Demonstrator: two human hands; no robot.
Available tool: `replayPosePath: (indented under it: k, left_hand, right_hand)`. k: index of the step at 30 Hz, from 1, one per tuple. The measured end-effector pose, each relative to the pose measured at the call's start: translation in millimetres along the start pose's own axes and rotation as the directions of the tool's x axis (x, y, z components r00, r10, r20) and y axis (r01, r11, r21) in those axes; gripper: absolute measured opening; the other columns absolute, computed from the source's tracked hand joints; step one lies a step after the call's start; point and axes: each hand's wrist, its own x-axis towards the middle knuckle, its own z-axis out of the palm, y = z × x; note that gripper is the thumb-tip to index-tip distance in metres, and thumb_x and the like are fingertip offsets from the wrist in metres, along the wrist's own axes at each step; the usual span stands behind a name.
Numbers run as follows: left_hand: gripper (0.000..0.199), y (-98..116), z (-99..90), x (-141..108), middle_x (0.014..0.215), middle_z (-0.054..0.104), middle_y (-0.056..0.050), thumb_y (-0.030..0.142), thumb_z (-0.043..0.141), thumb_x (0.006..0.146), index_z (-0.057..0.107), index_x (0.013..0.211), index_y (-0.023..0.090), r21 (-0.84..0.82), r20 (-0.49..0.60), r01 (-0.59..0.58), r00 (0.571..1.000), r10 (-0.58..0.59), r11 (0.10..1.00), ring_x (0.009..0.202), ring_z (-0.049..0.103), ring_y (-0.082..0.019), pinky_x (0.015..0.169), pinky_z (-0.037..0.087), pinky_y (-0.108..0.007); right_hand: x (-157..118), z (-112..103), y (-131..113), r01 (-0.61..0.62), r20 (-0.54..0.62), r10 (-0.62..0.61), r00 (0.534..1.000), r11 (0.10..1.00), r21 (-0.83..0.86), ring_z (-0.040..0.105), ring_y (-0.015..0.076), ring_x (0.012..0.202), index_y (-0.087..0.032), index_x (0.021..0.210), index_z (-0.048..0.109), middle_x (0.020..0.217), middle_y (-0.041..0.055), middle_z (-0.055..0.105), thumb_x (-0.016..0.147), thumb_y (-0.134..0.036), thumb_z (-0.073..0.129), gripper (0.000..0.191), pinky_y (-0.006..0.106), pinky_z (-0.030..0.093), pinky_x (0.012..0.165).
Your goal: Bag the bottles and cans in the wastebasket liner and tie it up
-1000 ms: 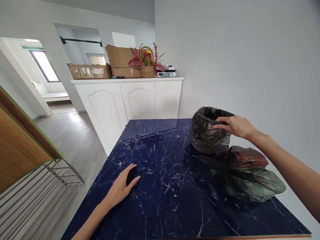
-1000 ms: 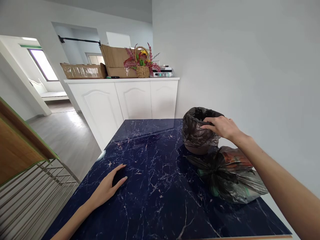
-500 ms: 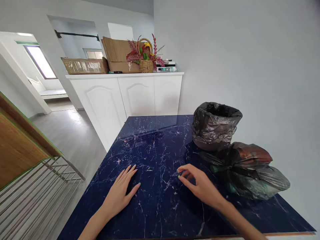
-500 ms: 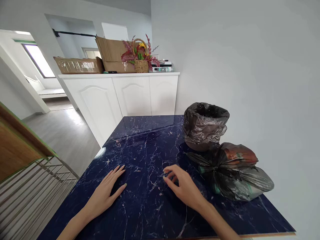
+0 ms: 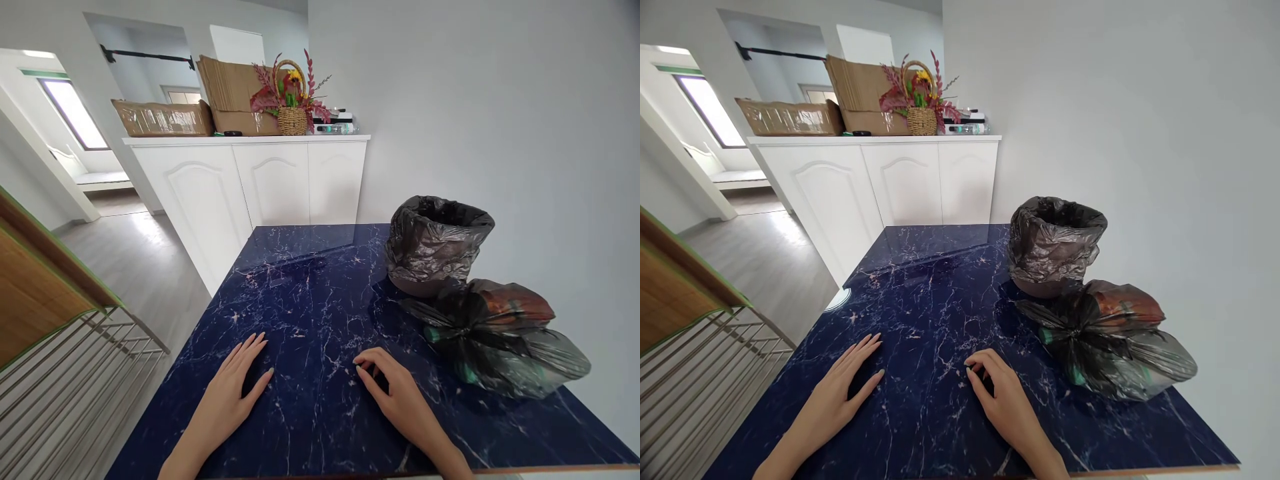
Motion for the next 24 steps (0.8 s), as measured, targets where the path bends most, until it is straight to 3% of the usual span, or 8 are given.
replayPosePath:
  k: [24]
  left_hand:
    - [0.057,1.4,-1.4,-1.1,0.168,0.05,0.002,0.051,0.055,0.108,0.043,0.162,0.036,-0.021,0.004,0.036,0.999,-0.036,0.999,0.156,0.045,-0.026,0.13,0.041,-0.052]
  right_hand:
    - [-1.1,-0.8,-2.2,-0.02,0.019,0.02,1.0,1.0,-0.008,0.069,0.0227,0.101,-0.032,0.116,0.067,0.121,0.0062,0.068,0.113,-0.042,0.046,0.024,0.036,0.056,0.086]
